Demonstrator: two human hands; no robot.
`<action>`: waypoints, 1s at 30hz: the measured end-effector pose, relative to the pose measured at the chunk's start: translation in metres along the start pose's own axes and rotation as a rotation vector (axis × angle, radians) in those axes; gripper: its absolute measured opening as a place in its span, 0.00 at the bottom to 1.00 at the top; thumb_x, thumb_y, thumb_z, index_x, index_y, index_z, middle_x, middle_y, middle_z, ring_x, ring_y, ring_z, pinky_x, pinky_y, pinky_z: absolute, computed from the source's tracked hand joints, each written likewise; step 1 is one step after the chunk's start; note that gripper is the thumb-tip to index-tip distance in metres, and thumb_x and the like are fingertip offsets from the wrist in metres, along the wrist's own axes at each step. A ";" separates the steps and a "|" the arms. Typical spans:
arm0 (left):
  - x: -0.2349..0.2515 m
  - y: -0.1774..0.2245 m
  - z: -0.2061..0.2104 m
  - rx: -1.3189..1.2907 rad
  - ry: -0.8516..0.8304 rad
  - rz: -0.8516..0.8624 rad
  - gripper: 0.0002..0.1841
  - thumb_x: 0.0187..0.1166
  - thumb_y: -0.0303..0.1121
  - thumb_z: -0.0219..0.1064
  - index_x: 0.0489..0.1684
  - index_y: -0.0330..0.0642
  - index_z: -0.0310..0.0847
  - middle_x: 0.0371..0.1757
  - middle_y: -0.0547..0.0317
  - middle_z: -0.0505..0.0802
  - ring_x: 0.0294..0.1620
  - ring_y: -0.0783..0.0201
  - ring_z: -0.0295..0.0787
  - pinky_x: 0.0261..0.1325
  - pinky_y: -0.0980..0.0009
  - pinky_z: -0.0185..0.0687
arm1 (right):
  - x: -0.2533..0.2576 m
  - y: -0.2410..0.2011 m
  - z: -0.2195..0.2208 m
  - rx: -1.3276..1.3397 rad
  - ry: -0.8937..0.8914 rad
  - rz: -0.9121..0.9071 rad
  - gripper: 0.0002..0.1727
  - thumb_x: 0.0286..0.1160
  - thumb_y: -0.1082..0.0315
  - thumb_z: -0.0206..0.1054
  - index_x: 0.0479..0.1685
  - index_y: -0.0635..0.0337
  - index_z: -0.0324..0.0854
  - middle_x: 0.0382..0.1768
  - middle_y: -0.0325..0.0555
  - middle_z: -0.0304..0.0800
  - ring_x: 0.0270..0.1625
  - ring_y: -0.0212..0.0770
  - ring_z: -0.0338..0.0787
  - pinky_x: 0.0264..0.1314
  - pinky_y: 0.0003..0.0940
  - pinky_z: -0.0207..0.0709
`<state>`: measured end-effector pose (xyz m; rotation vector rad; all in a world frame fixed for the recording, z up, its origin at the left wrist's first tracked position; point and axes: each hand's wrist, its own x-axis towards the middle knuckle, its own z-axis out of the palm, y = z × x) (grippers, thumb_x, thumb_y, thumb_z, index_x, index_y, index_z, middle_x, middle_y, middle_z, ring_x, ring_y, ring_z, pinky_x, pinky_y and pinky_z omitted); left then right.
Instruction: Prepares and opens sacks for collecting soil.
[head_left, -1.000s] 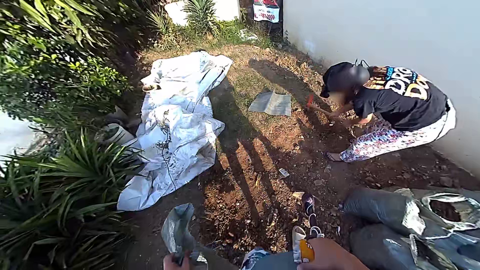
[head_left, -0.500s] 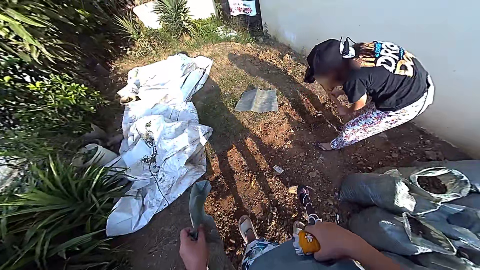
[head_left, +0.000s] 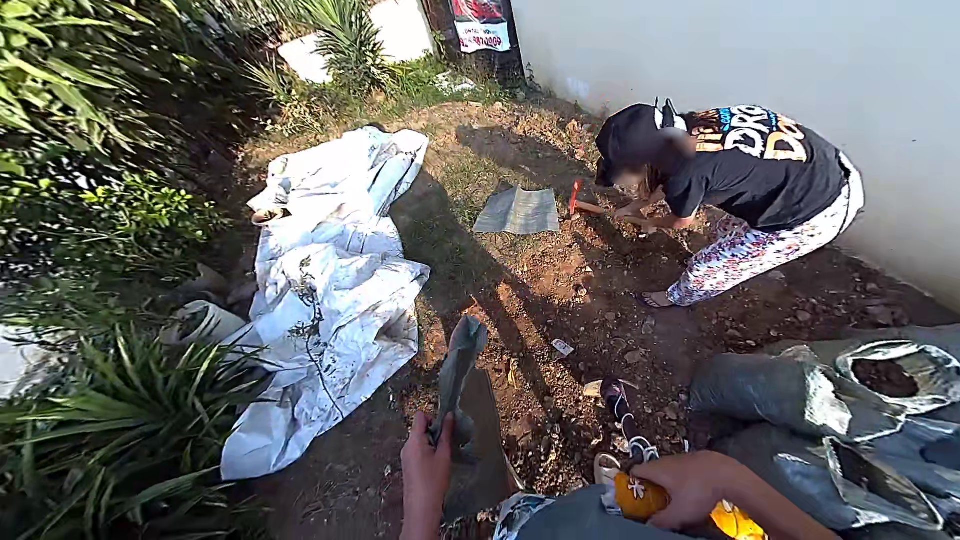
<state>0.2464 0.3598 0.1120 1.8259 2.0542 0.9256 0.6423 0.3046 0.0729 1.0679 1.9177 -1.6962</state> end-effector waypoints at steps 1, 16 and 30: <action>-0.002 0.002 0.001 0.029 -0.012 0.010 0.15 0.81 0.39 0.71 0.42 0.32 0.84 0.25 0.51 0.88 0.26 0.57 0.87 0.34 0.55 0.85 | -0.004 0.005 -0.006 0.045 -0.014 -0.006 0.40 0.80 0.40 0.67 0.79 0.63 0.72 0.67 0.68 0.83 0.71 0.64 0.83 0.75 0.69 0.70; -0.023 0.066 0.060 -0.055 -0.095 -0.099 0.14 0.84 0.41 0.68 0.49 0.36 0.83 0.23 0.55 0.87 0.22 0.60 0.84 0.30 0.58 0.84 | 0.037 -0.060 -0.053 0.576 0.374 -0.059 0.43 0.85 0.33 0.54 0.87 0.59 0.64 0.78 0.59 0.78 0.79 0.53 0.80 0.82 0.54 0.70; 0.009 0.021 0.033 -0.367 0.351 -0.720 0.20 0.91 0.38 0.60 0.66 0.27 0.72 0.48 0.35 0.87 0.46 0.45 0.86 0.52 0.45 0.83 | 0.046 -0.055 -0.091 0.299 1.104 0.328 0.15 0.80 0.64 0.65 0.56 0.65 0.83 0.41 0.67 0.91 0.46 0.68 0.92 0.45 0.71 0.81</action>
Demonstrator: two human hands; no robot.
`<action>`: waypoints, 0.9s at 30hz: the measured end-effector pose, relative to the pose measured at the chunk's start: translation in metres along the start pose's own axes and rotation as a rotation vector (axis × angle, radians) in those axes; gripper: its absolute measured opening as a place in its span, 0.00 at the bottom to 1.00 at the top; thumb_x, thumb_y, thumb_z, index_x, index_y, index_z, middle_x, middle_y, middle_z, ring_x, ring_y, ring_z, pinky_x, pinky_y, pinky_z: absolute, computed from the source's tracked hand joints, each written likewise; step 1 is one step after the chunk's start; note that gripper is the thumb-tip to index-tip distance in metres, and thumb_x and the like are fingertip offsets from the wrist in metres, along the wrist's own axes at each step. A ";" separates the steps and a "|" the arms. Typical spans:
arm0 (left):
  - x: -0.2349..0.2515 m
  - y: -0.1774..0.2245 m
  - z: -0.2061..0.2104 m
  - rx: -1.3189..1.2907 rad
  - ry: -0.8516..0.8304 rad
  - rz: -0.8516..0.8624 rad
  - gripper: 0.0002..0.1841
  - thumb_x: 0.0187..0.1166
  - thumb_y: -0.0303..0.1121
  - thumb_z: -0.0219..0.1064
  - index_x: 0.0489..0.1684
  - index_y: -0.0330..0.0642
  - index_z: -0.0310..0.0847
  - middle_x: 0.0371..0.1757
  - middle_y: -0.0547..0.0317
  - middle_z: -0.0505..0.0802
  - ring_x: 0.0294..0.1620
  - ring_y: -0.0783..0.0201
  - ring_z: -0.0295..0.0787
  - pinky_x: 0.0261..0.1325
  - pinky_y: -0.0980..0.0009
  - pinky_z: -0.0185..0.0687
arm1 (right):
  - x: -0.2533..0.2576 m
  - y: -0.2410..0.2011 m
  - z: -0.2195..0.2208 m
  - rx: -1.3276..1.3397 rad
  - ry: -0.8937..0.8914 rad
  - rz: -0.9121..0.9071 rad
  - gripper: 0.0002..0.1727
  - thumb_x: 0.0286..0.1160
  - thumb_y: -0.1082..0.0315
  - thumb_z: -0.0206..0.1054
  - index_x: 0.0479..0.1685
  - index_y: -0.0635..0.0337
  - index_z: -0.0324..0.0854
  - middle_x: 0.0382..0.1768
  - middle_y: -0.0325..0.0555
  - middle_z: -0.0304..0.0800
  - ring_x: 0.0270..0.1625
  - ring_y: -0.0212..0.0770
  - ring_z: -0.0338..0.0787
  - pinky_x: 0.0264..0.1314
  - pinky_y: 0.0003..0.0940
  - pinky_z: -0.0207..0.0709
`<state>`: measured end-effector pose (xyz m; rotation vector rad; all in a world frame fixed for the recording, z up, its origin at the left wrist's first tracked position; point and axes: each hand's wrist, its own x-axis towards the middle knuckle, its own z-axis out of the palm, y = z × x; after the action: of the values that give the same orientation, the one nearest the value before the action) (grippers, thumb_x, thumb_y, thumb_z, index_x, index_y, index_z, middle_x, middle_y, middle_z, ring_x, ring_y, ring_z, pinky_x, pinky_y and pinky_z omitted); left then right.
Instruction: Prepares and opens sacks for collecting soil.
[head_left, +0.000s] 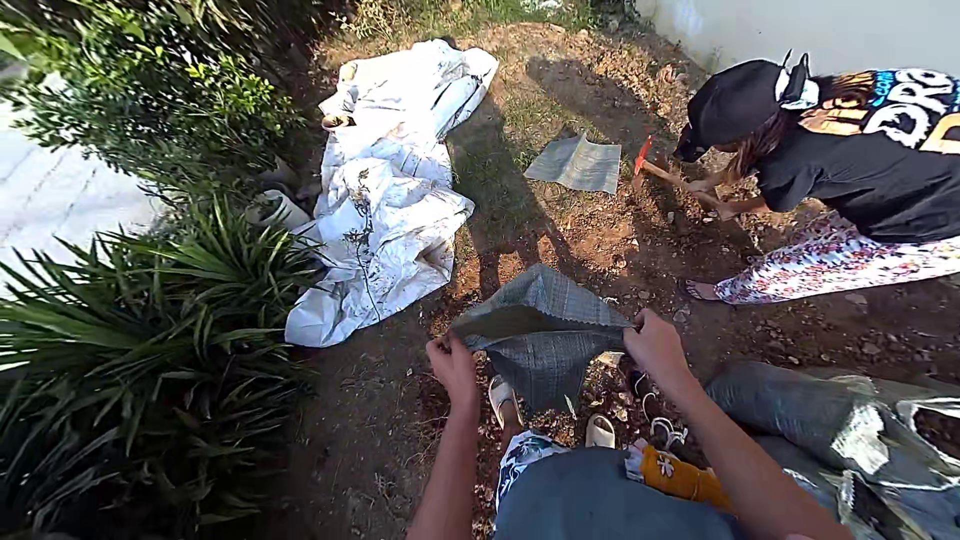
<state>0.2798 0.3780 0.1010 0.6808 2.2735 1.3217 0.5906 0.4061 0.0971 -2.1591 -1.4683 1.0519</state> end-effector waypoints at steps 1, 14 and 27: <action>-0.006 -0.004 0.005 -0.055 -0.042 -0.053 0.20 0.90 0.34 0.60 0.71 0.29 0.66 0.51 0.35 0.86 0.47 0.46 0.87 0.51 0.47 0.86 | -0.002 -0.005 -0.002 0.034 0.024 -0.026 0.15 0.82 0.64 0.63 0.58 0.66 0.82 0.41 0.67 0.90 0.45 0.69 0.92 0.45 0.71 0.81; -0.042 -0.101 -0.020 0.722 -0.606 0.280 0.65 0.48 0.24 0.88 0.94 0.32 0.45 0.83 0.18 0.67 0.81 0.24 0.69 0.79 0.36 0.72 | -0.009 0.003 0.045 0.960 -0.042 0.232 0.20 0.95 0.63 0.46 0.73 0.61 0.73 0.63 0.62 0.84 0.64 0.53 0.86 0.66 0.54 0.79; -0.021 -0.025 0.036 0.554 -0.341 0.909 0.13 0.68 0.19 0.71 0.49 0.37 0.94 0.61 0.33 0.91 0.64 0.34 0.88 0.68 0.39 0.82 | -0.008 -0.018 0.033 0.385 -0.322 -0.288 0.23 0.77 0.74 0.59 0.72 0.57 0.79 0.68 0.54 0.86 0.71 0.46 0.85 0.75 0.47 0.77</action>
<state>0.3121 0.3795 0.0645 2.1209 2.0778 0.7328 0.5537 0.4023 0.0893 -1.5165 -1.5000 1.4768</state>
